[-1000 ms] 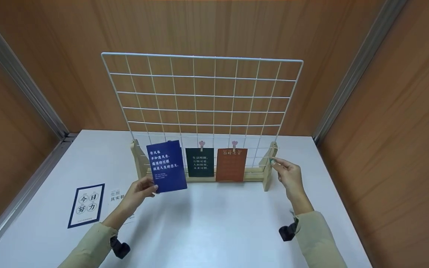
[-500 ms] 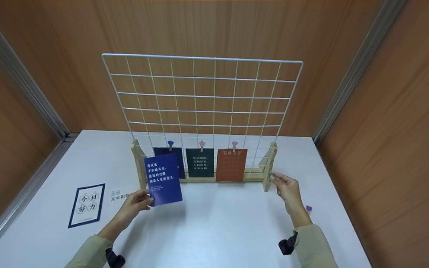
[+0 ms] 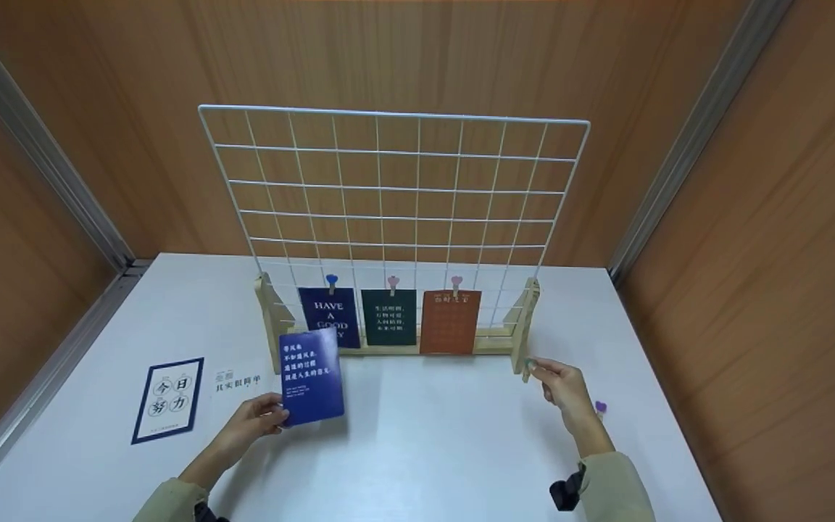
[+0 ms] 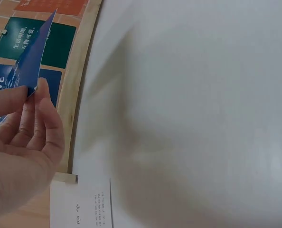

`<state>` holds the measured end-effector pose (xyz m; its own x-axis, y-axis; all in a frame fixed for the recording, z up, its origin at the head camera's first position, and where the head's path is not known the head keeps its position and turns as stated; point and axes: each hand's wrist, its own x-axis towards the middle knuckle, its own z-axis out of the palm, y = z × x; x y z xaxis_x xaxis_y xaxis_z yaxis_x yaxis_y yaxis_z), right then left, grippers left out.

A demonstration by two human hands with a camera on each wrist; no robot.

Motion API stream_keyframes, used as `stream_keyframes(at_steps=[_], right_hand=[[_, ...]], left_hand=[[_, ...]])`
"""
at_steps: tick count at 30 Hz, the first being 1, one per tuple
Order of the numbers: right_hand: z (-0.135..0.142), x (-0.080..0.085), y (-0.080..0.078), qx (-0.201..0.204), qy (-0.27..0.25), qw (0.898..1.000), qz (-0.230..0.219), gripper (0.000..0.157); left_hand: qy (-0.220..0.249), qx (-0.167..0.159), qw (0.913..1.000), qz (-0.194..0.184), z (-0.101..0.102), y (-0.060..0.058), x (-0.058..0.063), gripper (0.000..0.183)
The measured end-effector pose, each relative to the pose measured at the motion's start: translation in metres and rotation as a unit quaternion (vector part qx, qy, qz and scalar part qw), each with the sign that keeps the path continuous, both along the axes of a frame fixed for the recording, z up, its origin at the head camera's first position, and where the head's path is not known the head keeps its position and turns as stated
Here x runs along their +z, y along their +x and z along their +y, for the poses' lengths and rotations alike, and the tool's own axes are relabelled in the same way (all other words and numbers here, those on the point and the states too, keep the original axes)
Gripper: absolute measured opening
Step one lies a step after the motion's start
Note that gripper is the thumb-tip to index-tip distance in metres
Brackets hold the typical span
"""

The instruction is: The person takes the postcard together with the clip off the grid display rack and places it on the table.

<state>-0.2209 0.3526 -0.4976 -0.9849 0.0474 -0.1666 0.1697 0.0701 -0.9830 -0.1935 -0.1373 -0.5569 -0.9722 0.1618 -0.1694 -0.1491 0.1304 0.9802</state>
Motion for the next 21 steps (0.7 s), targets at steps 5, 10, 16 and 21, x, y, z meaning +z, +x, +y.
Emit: stream_keyframes(at_steps=[5, 10, 16, 21], right_hand=[[0.007, -0.009, 0.001, 0.014, 0.016, 1.000, -0.015, 0.012], [0.014, -0.018, 0.003, 0.019, 0.030, 0.998, -0.047, 0.015], [0.022, -0.030, 0.006, 0.013, 0.062, 0.996, -0.069, 0.029], [0.026, -0.042, 0.007, 0.001, 0.095, 0.992, -0.085, 0.038]], left_hand=[[-0.009, -0.002, 0.9999, -0.007, -0.008, 0.006, -0.009, 0.029], [-0.030, -0.006, 0.9994, -0.018, -0.016, 0.011, -0.019, 0.028], [-0.059, 0.001, 0.9968, -0.053, -0.019, 0.015, -0.025, 0.025], [-0.059, 0.006, 0.9947, -0.085, -0.020, 0.015, -0.027, 0.022]])
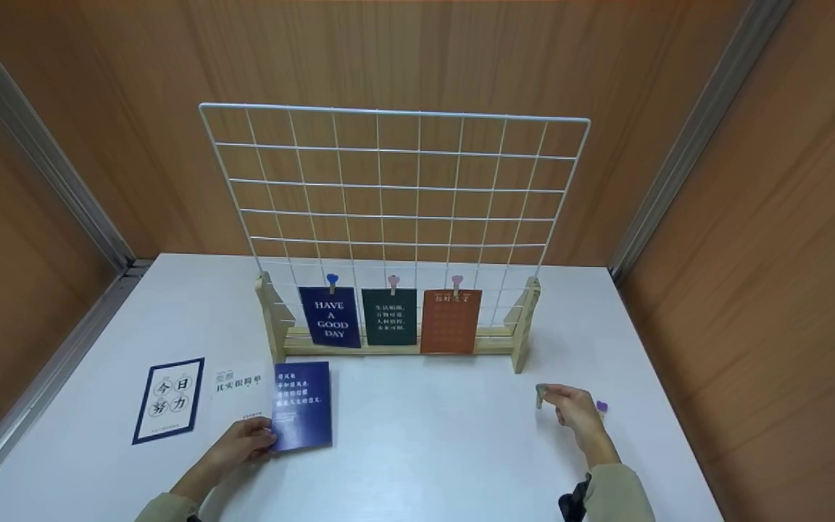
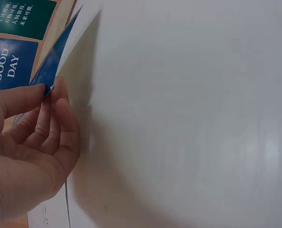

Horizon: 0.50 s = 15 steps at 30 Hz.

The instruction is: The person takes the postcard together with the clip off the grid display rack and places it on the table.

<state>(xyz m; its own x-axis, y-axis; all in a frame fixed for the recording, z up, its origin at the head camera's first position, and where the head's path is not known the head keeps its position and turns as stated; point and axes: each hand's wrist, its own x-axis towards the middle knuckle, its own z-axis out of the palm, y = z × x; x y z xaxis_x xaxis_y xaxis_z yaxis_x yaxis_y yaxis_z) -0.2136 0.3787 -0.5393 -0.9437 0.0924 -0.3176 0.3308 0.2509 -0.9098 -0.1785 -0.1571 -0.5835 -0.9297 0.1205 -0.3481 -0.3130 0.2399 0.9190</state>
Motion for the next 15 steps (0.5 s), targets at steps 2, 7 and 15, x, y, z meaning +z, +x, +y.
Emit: stream_keyframes(at_steps=[2, 7, 15], right_hand=[[0.001, -0.005, 0.000, -0.007, 0.018, 1.000, -0.008, 0.038], [0.006, -0.018, 0.001, -0.009, 0.048, 0.999, -0.011, 0.036], [0.012, -0.033, 0.006, -0.008, 0.072, 0.997, -0.023, 0.037]], left_hand=[[-0.005, 0.003, 1.0000, -0.002, 0.000, 0.000, 0.000, 0.022], [-0.017, 0.010, 0.9998, -0.009, 0.000, 0.000, -0.002, 0.022], [-0.034, 0.011, 0.9994, -0.001, 0.001, -0.003, -0.005, 0.021]])
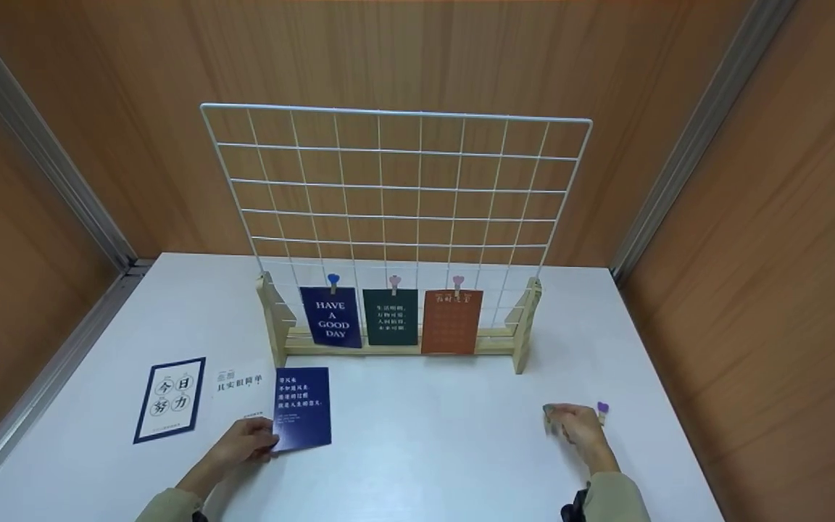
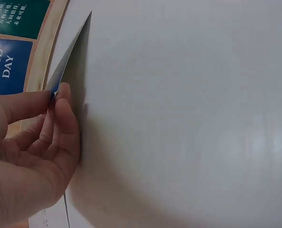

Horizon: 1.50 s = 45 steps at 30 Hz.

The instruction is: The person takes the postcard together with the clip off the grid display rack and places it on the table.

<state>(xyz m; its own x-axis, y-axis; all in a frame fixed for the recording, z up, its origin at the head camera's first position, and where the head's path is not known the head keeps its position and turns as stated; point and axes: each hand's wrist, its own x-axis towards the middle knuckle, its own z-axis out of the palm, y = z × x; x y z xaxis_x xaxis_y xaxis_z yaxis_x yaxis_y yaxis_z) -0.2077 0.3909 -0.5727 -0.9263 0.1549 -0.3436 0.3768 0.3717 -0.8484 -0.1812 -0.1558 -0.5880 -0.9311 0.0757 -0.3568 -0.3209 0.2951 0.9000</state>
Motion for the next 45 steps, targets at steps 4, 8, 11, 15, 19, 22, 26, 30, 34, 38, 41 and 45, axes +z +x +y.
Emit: stream_keyframes(at_steps=[4, 8, 11, 15, 19, 22, 26, 30, 34, 38, 41, 45], right_hand=[[0.003, -0.005, 0.003, -0.007, -0.004, 1.000, -0.005, 0.036], [0.005, -0.009, 0.003, -0.023, -0.019, 0.999, -0.014, 0.029], [0.006, -0.012, 0.003, -0.025, -0.013, 0.999, -0.019, 0.034], [0.006, -0.014, 0.002, -0.023, -0.002, 1.000, -0.020, 0.043], [0.006, -0.016, 0.001, -0.029, -0.004, 0.999, -0.020, 0.041], [0.006, -0.017, 0.002, -0.038, -0.004, 0.999, -0.018, 0.042], [0.007, -0.018, 0.003, -0.039, 0.001, 0.999, -0.013, 0.045], [0.009, -0.018, 0.003, -0.045, -0.007, 0.999, -0.016, 0.040], [0.010, -0.015, 0.002, -0.058, -0.023, 0.998, -0.018, 0.034], [0.007, -0.007, 0.001, -0.049, -0.021, 0.999, 0.004, 0.039], [0.000, 0.002, -0.003, -0.036, -0.029, 0.998, 0.038, 0.042], [-0.015, 0.016, -0.012, -0.031, -0.039, 0.997, 0.066, 0.044]], left_hand=[[-0.014, 0.001, 0.9998, 0.015, 0.003, 0.000, -0.001, 0.021], [-0.044, 0.010, 0.9984, 0.033, 0.004, -0.001, -0.001, 0.022], [-0.070, 0.012, 0.9964, 0.045, 0.005, -0.002, 0.000, 0.023], [-0.091, 0.013, 0.9937, 0.065, 0.005, -0.003, 0.001, 0.026], [-0.115, 0.011, 0.9904, 0.076, 0.006, -0.005, -0.001, 0.028], [-0.125, 0.007, 0.9886, 0.084, 0.005, -0.006, -0.002, 0.029], [-0.119, 0.010, 0.9893, 0.085, 0.004, -0.005, -0.001, 0.028], [-0.111, 0.020, 0.9907, 0.076, 0.003, -0.004, -0.001, 0.027], [-0.109, 0.028, 0.9900, 0.085, 0.001, -0.004, -0.001, 0.025], [-0.111, 0.036, 0.9882, 0.099, -0.001, -0.007, 0.002, 0.026], [-0.107, 0.047, 0.9876, 0.105, -0.001, -0.013, 0.007, 0.026], [-0.105, 0.060, 0.9857, 0.117, 0.002, -0.023, 0.015, 0.025]])
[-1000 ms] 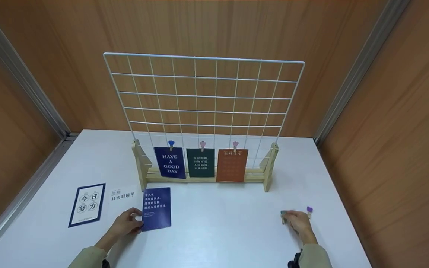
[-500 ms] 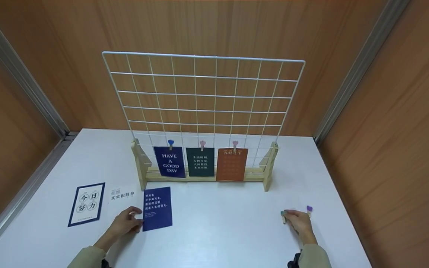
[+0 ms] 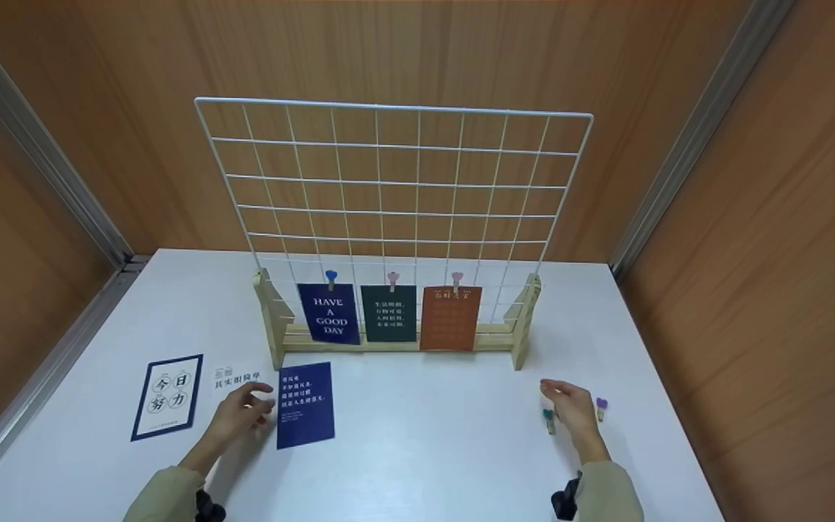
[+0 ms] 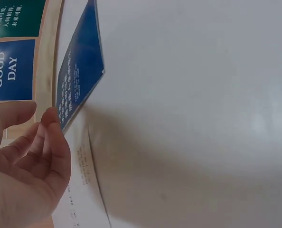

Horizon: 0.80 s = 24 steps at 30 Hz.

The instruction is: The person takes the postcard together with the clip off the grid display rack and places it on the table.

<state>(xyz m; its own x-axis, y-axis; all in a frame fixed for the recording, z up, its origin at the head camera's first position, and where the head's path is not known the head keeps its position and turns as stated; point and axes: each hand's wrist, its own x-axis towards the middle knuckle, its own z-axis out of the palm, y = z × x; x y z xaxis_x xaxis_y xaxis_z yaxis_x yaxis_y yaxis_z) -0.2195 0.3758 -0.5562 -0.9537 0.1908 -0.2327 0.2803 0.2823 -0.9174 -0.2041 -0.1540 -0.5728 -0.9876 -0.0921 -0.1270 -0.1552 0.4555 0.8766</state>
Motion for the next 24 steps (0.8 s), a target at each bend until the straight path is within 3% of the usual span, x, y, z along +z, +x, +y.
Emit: stream_keyframes(at_steps=[7, 16, 24], right_hand=[[-0.029, 0.028, -0.019, 0.025, -0.001, 1.000, 0.017, 0.045], [-0.067, 0.067, -0.042, 0.076, -0.022, 0.994, 0.070, 0.044], [-0.101, 0.080, -0.054, 0.093, -0.044, 0.991, 0.087, 0.041]], left_hand=[[0.009, 0.011, 0.9984, 0.055, 0.007, -0.019, 0.022, 0.025], [0.019, 0.005, 0.9930, 0.117, 0.023, -0.042, 0.052, 0.025], [0.029, -0.014, 0.9886, 0.147, 0.035, -0.056, 0.059, 0.030]])
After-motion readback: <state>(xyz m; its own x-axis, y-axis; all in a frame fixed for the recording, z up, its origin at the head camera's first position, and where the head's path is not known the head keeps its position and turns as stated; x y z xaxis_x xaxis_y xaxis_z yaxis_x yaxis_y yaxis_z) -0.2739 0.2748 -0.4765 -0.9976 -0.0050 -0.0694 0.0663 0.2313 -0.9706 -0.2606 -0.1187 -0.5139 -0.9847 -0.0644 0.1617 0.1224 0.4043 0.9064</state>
